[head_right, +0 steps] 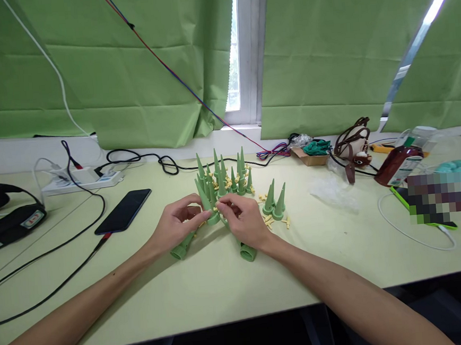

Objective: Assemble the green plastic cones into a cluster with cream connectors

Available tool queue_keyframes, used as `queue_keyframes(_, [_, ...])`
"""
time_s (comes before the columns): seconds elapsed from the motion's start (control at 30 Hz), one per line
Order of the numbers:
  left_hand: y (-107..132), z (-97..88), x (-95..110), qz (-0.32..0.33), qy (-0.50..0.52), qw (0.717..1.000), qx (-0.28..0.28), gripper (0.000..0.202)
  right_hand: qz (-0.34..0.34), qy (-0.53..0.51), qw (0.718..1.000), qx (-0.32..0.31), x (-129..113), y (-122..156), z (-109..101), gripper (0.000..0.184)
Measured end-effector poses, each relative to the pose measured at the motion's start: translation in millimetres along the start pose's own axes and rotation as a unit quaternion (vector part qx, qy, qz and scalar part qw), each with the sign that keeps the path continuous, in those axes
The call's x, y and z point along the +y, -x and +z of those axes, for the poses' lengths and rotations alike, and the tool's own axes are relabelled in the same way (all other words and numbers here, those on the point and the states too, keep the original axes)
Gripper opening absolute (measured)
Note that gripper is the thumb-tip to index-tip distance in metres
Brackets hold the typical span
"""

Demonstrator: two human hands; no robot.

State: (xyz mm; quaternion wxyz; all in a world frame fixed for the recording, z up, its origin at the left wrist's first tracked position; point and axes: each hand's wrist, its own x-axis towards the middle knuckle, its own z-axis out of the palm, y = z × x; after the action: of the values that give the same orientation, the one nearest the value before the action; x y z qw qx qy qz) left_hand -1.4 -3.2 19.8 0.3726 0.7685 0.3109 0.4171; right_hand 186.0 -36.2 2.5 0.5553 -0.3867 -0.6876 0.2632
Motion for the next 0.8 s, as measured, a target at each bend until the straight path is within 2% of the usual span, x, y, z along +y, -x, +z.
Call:
queue_keyframes(0.2, [-0.1, 1.3, -4.2, 0.104, -0.049, 0.993, 0.026, 0.019, 0.008, 0.021, 1.0, -0.001, -1.8, -0.5, -1.7, 0.028])
queue_keyframes(0.37, [0.5, 0.4, -10.6, 0.208, -0.112, 0.971, 0.04, 0.009, 0.007, 0.035, 0.999, 0.002, -1.6, -0.9, -2.4, 0.029])
queue_keyframes(0.5, [1.4, 0.3, -14.5, 0.258, -0.161, 0.951, 0.046, 0.015, 0.014, 0.025, 1.0, 0.003, -1.1, -1.1, -2.1, 0.029])
queue_keyframes(0.63, [2.5, 1.1, -15.2, 0.245, -0.179, 0.952, 0.052, 0.017, 0.017, 0.018, 1.0, 0.01, -1.1, -1.0, -1.5, 0.031])
queue_keyframes(0.8, [4.1, 2.6, -12.7, 0.15, -0.132, 0.979, 0.048, 0.019, 0.024, -0.009, 0.999, 0.037, 0.5, -0.7, -1.7, 0.029])
